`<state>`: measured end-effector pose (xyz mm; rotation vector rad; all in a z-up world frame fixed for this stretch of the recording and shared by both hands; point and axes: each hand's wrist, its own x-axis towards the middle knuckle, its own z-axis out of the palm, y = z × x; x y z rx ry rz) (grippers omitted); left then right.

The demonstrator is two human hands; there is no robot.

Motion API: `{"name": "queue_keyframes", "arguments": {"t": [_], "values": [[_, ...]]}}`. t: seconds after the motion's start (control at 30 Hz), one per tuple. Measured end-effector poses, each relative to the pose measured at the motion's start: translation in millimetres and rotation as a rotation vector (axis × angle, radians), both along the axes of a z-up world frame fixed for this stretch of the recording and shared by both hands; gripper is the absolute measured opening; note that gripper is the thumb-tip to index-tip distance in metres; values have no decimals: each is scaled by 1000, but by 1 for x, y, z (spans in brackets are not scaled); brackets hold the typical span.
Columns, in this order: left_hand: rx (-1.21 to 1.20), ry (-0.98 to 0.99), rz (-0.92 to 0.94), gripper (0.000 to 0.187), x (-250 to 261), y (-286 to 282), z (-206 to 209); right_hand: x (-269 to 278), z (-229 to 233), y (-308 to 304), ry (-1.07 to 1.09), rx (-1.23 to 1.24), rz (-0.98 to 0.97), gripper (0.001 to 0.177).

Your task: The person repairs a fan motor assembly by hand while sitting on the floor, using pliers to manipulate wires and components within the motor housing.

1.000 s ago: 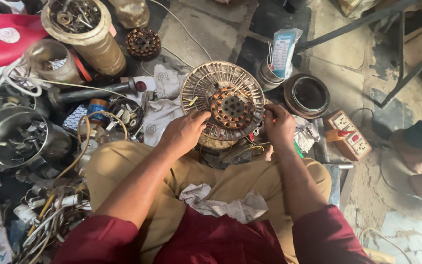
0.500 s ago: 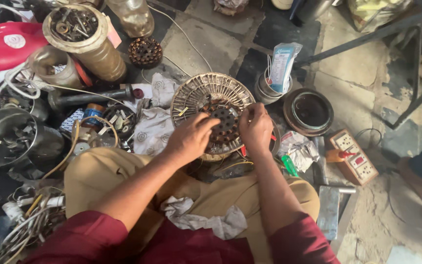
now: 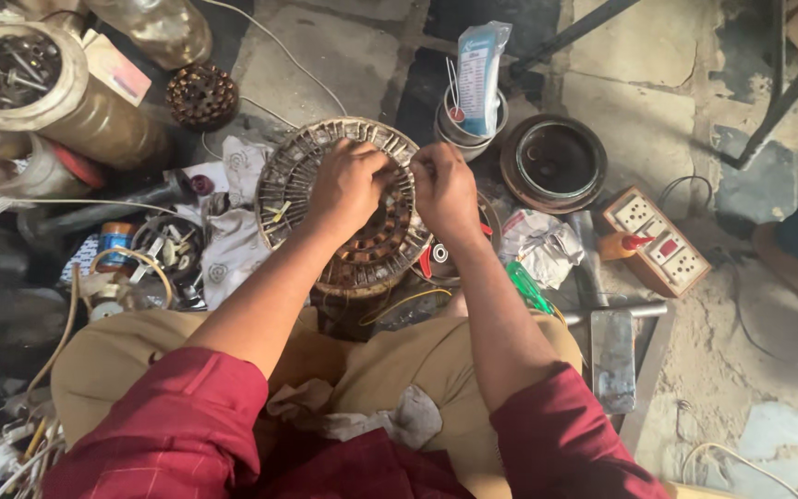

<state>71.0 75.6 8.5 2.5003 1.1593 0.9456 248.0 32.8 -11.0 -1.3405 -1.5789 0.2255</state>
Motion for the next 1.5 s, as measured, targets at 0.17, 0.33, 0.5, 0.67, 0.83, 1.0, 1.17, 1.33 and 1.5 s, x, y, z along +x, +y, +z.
{"name": "queue_keyframes", "arguments": {"t": [0.17,0.33,0.5,0.67,0.83,1.0,1.17,1.33,1.5], "values": [[2,-69,21,10,-1,4,-8,-3,6,3,54,-34,20,10],[-8,-78,12,10,0,0,-10,-2,7,2,24,-57,9,10],[-17,-148,3,8,0,5,-11,-4,9,2,0,-41,16,11],[-67,-185,-14,9,-1,4,-8,-5,10,0,0,-22,38,10],[-67,-185,-21,7,-1,3,-9,-8,9,0,19,-65,33,13],[-60,-190,-19,6,0,6,-12,-10,5,1,29,-73,29,10],[-65,-214,-34,6,0,2,-9,-11,6,0,-46,4,25,11],[-5,-230,-20,6,5,3,-2,-15,12,-6,-61,65,6,14],[-37,-269,-54,6,13,21,1,-5,3,1,430,-126,-34,26]]}}
